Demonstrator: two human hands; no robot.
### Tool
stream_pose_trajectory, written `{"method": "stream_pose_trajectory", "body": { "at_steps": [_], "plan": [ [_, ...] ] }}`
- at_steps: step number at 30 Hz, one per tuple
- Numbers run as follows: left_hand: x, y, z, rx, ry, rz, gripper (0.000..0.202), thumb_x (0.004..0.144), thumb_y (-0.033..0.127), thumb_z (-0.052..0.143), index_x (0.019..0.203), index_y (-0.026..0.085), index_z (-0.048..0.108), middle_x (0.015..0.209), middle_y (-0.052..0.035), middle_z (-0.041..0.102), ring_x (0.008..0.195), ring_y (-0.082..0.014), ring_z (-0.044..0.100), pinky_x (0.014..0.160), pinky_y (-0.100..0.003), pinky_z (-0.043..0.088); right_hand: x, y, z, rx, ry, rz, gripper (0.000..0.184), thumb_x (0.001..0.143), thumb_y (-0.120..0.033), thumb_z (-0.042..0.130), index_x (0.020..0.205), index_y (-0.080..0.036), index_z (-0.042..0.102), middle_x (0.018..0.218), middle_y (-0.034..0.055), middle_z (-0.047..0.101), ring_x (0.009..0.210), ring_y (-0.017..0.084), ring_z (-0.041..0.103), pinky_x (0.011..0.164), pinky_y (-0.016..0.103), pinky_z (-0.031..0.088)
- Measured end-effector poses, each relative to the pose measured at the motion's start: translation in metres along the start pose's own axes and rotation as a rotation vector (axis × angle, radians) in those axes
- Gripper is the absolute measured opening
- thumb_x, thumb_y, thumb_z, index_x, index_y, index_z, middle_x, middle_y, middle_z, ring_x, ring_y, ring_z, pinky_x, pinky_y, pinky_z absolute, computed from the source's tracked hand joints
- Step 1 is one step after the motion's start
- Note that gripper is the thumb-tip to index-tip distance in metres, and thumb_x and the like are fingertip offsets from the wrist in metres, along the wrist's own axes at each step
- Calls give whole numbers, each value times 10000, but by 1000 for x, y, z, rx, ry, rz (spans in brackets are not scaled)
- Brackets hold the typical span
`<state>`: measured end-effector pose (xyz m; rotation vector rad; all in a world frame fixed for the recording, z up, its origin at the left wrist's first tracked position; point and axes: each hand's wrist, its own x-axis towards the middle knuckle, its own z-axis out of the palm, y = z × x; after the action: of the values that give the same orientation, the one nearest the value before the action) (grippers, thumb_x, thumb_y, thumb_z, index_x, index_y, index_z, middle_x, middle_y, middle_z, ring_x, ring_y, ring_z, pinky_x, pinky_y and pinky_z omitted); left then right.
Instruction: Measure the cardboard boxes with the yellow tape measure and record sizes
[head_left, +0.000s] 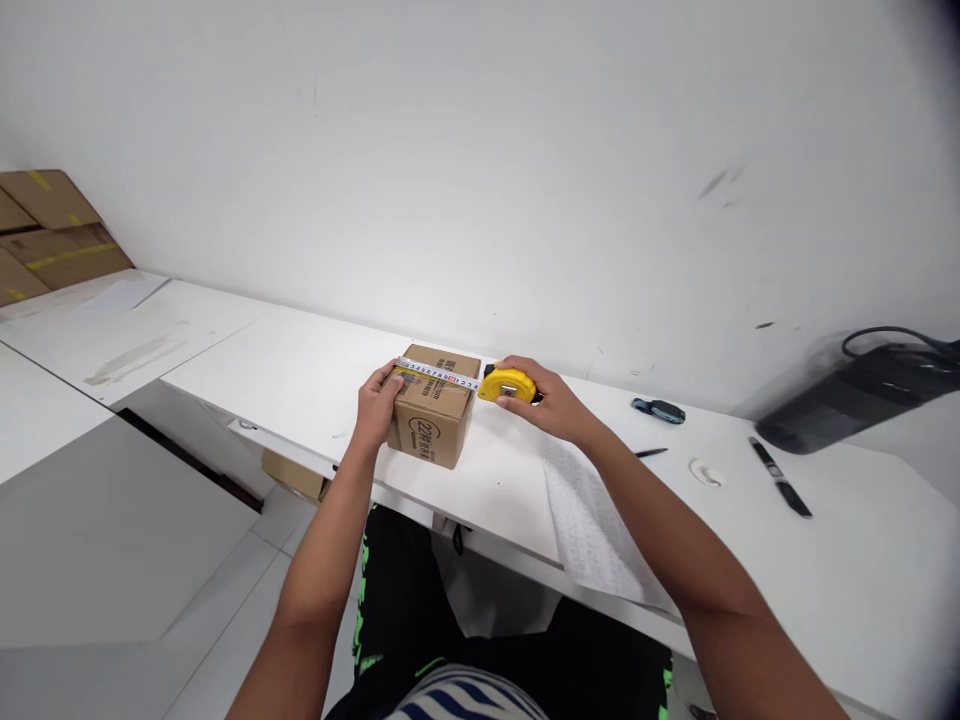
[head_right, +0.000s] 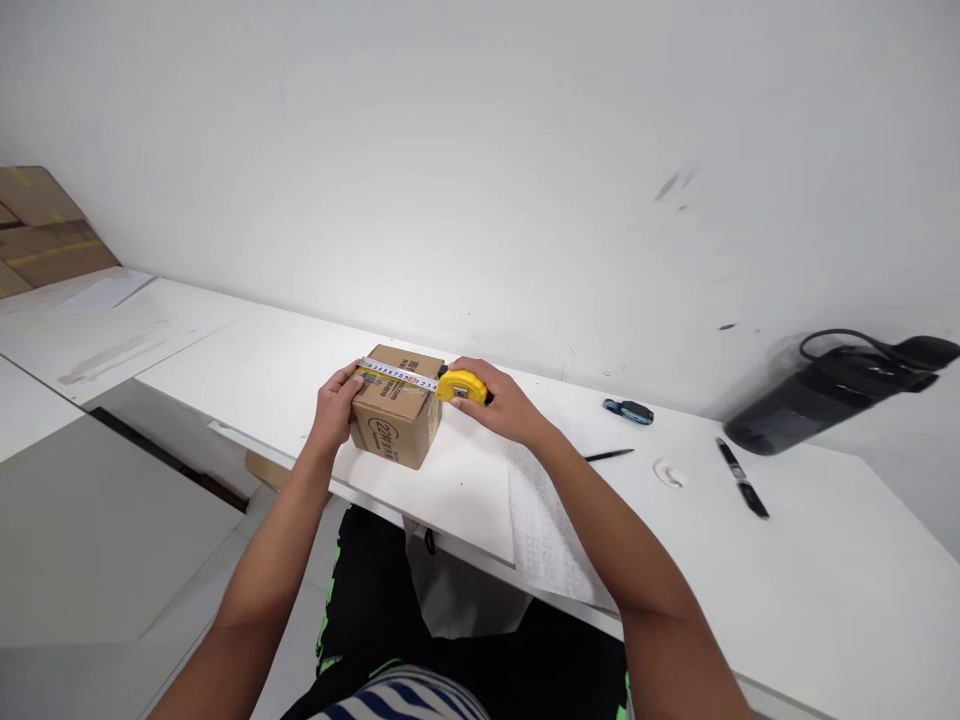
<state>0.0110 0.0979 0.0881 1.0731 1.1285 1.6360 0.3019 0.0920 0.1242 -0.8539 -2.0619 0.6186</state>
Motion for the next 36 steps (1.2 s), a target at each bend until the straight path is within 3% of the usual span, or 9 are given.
{"method": "stream_pose_trajectory", "body": {
  "at_steps": [8, 13, 18, 24, 36],
  "plan": [
    [2, -6, 4, 16, 94, 128, 290, 727, 304, 696, 984, 174, 679, 1204, -99, 701, 1088, -257, 640, 979, -412, 490, 10, -3, 4, 45, -35, 7, 482, 878, -533, 642, 1278, -288, 532, 1252, 90, 615, 961, 236, 628, 808, 389, 534],
    [-2, -3, 4, 93, 83, 151, 358, 776, 309, 645, 1110, 182, 676, 1178, -89, 700, 1116, -260, 629, 995, -399, 484, 10, -5, 5, 20, -8, -9, 485, 885, -539, 625, 1289, -289, 529, 1277, 96, 613, 1017, 255, 627, 839, 409, 530],
    [-6, 3, 2, 90, -17, 148, 524, 821, 307, 611, 1338, 224, 599, 1317, -80, 649, 1184, -257, 606, 1025, -385, 465, 14, -13, 0, -45, -69, -4, 450, 886, -500, 626, 1284, -306, 547, 1288, 83, 619, 1047, 273, 623, 849, 424, 523],
    [-4, 3, 0, 153, -48, 169, 419, 837, 296, 571, 1231, 203, 680, 1292, -76, 662, 1200, -263, 584, 1033, -377, 451, 28, -28, -11, -122, -176, -33, 426, 881, -468, 609, 1269, -296, 576, 1264, 76, 646, 1032, 285, 630, 842, 435, 517],
    [0, -1, -3, 217, -69, 236, 405, 857, 281, 507, 1225, 199, 653, 1292, -86, 643, 1191, -251, 574, 1023, -359, 440, 41, -44, -17, -282, -273, -32, 424, 837, -324, 599, 1260, -335, 582, 1221, 33, 675, 997, 272, 630, 755, 389, 490]
  ]
}}
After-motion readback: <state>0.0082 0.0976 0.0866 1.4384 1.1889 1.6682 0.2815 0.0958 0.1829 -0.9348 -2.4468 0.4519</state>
